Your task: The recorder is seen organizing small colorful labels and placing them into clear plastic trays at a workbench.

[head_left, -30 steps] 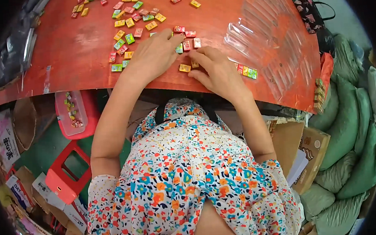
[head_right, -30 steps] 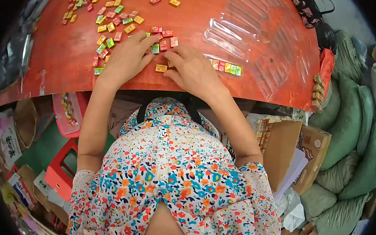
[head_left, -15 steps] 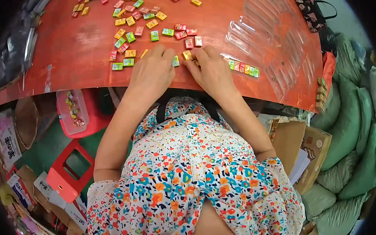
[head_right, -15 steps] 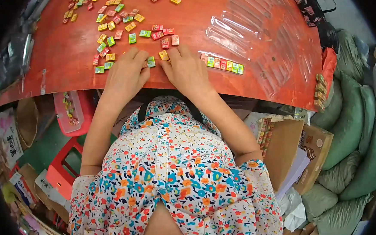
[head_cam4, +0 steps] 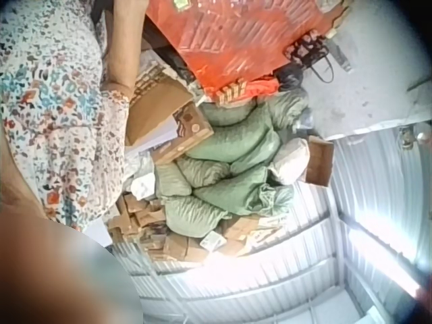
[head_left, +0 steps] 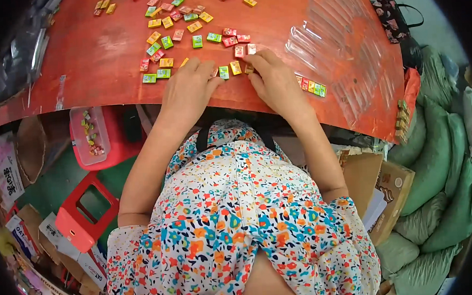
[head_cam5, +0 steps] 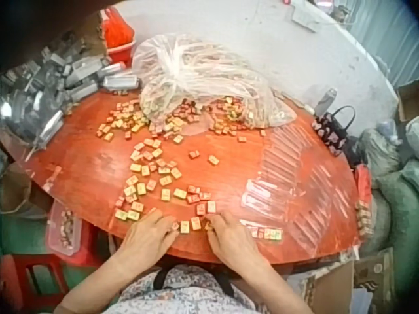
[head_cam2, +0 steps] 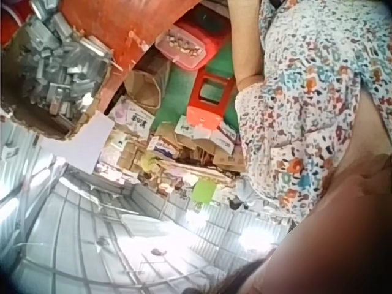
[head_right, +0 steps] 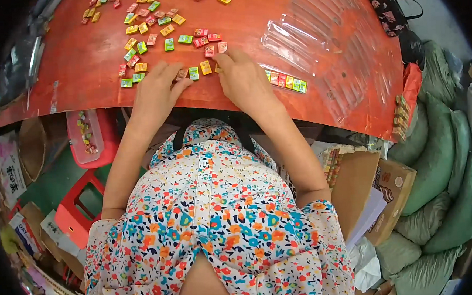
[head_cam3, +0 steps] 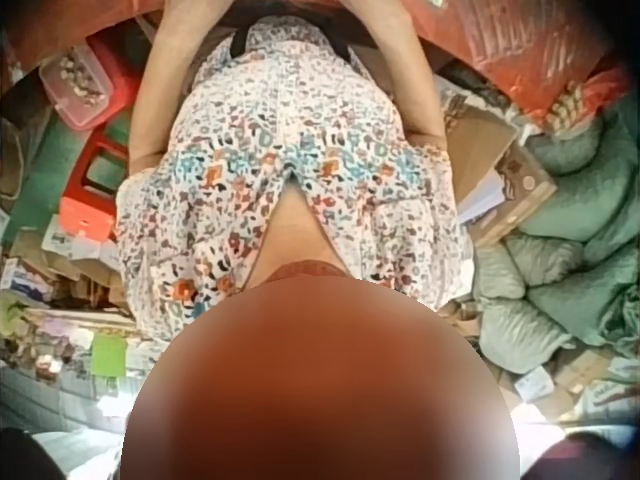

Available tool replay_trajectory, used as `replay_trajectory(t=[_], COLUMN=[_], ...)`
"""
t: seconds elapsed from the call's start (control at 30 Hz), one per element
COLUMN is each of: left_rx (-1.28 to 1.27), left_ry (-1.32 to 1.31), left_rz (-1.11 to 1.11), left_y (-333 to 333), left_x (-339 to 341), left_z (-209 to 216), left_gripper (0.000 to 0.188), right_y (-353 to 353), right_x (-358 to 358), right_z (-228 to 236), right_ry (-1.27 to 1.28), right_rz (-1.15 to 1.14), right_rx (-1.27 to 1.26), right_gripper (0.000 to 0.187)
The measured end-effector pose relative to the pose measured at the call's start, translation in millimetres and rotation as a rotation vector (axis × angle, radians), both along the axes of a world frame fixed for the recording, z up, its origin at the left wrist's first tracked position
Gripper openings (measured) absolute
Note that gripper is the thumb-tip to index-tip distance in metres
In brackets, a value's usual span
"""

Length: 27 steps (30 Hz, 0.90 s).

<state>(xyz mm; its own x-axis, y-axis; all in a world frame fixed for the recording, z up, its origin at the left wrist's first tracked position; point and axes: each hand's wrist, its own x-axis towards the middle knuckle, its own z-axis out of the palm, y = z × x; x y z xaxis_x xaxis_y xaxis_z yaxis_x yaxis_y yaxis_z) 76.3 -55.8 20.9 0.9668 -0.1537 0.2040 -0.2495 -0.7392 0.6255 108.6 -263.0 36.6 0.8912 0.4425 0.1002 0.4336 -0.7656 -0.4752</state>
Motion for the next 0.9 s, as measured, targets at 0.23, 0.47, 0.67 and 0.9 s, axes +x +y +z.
replay_trajectory(t=[0.23, 0.47, 0.67, 0.9], left_rx=[0.026, 0.086, 0.083, 0.063], left_ry=[-0.013, -0.052, -0.121, -0.069], left_rz=[0.009, -0.004, -0.025, -0.031], left_y=[-3.5, -3.9, -13.2, -9.8], left_x=[6.1, 3.1, 3.8, -2.1], left_z=[-7.6, -0.9, -0.1, -3.1], left_gripper=[0.036, 0.042, 0.038, 0.024], right_y=[1.6, -2.9, 11.2, 23.1], right_x=[11.9, 16.4, 33.2, 47.9], right_z=[-5.2, -4.9, 7.8, -0.7], right_ry=[-0.066, 0.005, -0.106, -0.212], right_rz=[0.172, 0.197, 0.070, 0.131], right_rx=[0.141, 0.167, 0.010, -0.186], right_gripper=[0.028, 0.026, 0.019, 0.023])
